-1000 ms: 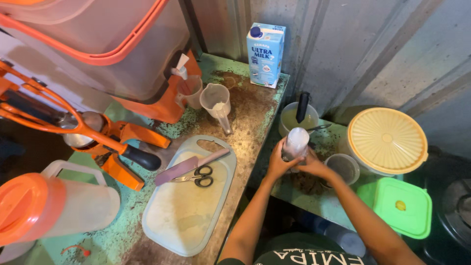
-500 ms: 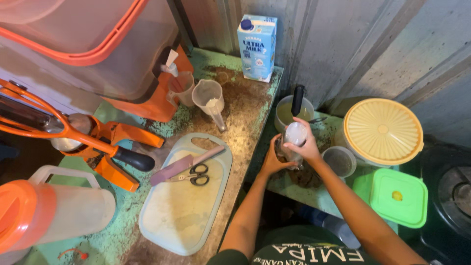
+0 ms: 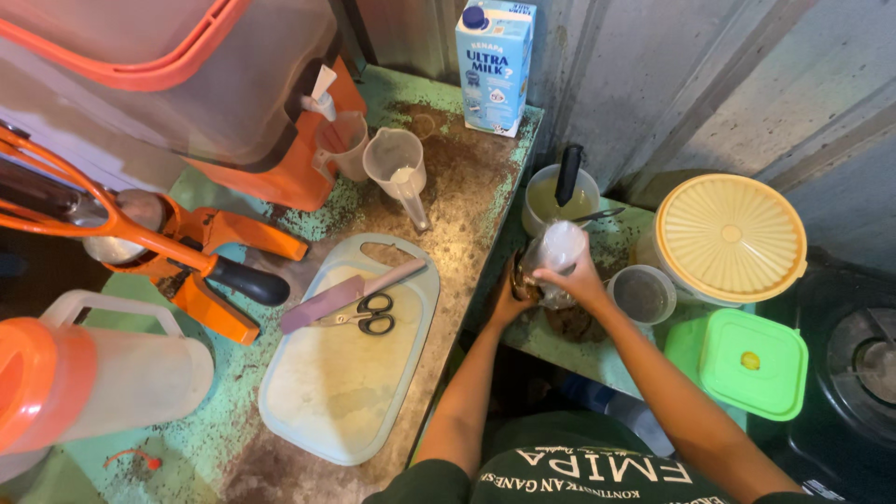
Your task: The person cleans a countertop by moving containers and artificial flowers aside and wiping the surface with a cloth. The person also wipes down a large water jug before returning the items to their positions on the counter.
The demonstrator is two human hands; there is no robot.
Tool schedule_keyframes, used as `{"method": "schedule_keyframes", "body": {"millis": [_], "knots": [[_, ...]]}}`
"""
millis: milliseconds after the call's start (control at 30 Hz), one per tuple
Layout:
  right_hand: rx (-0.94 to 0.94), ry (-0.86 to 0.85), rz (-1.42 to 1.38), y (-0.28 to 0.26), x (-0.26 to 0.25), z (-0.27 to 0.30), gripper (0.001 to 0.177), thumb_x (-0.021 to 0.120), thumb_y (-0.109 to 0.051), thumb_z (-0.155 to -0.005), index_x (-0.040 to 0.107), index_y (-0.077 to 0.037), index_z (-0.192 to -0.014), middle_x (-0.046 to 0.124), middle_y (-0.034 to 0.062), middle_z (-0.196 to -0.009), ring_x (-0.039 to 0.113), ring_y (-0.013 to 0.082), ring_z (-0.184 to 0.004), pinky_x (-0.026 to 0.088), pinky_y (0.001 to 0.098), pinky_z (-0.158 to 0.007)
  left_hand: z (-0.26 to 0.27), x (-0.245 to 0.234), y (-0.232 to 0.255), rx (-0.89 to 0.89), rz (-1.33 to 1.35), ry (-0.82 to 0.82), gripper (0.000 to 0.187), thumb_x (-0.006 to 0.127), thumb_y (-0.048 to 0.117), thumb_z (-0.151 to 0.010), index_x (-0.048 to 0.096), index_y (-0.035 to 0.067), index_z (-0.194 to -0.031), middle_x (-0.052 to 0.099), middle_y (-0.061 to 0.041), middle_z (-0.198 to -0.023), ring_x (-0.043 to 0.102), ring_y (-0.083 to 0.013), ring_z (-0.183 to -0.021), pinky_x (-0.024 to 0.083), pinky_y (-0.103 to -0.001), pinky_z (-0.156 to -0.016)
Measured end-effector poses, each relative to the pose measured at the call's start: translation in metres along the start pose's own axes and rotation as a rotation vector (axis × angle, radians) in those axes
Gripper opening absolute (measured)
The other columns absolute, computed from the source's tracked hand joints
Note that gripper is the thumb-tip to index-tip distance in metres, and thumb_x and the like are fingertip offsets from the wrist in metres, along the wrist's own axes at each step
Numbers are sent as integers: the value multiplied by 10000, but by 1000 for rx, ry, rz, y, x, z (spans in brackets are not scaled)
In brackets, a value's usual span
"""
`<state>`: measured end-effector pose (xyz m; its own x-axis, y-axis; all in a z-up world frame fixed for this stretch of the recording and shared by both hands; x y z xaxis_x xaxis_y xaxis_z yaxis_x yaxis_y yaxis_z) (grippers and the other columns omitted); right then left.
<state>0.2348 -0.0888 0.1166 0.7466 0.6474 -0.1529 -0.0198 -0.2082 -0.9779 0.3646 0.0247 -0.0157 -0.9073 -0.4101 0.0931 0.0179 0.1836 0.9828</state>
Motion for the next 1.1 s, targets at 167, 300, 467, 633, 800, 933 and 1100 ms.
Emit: {"method": "schedule_keyframes", "body": {"millis": [167,300,467,633,800,933,1100], "knots": [[121,-60,106,19,-14,-6,889,926,-396,-714,497,3,-1383,647,140,-1290,632,232,-1176,498,367,-1033,5,-3,3,15,-233,61,1189,925,144,-693,224,80,-1651,401,-163,-1629,395,-278,-1498,343,-410,-1225],[105,117,188,45,-9,13,792,914,-396,-752,547,-1,-1333,696,134,-1205,687,231,-1082,545,363,-969,19,-12,8,-46,-297,133,1073,902,239,-793,321,70,-1678,438,-172,-1682,421,-294,-1554,342,-422,-1276],[14,213,-3,76,-6,10,764,820,-356,-855,442,21,-1401,631,148,-1240,628,241,-1109,509,374,-974,41,-21,15,-18,-179,126,1259,965,313,-663,170,79,-1611,345,-161,-1608,372,-295,-1482,337,-431,-1205],[48,279,-119,79,-12,-1,671,661,-377,-990,387,9,-1466,580,169,-1343,570,255,-1208,438,395,-1069,42,-27,17,-27,-168,165,1292,988,282,-597,195,57,-1591,377,-159,-1562,387,-287,-1443,357,-438,-1164],[12,341,-2,59,-26,12,722,590,-431,-1030,309,26,-1513,539,179,-1399,537,269,-1260,387,416,-1092,38,-35,7,-194,-172,149,967,929,188,-679,478,47,-1523,624,-137,-1361,609,-246,-1241,527,-401,-1017],[29,285,5,59,-33,9,614,603,-429,-1034,433,20,-1416,595,169,-1325,580,264,-1215,432,413,-1099,38,-36,4,-192,-3,233,848,863,54,-757,466,57,-1507,643,-114,-1187,641,-209,-1083,546,-356,-918],[-236,286,413,45,-22,8,544,758,-450,-913,612,-2,-1186,615,214,-1201,567,345,-1155,431,438,-1051,34,-43,8,72,-259,193,796,778,-107,-710,488,-1,-1445,582,-149,-1355,551,-240,-1196,525,-366,-938]]}}
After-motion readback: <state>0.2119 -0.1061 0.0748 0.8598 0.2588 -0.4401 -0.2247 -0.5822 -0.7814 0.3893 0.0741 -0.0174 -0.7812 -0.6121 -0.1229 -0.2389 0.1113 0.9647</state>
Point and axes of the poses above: each hand's wrist, its own z-axis away from the middle knuckle, its own x-axis out of the palm, y = z × x, the point moved 3 cm from there along -z, towards the middle knuckle
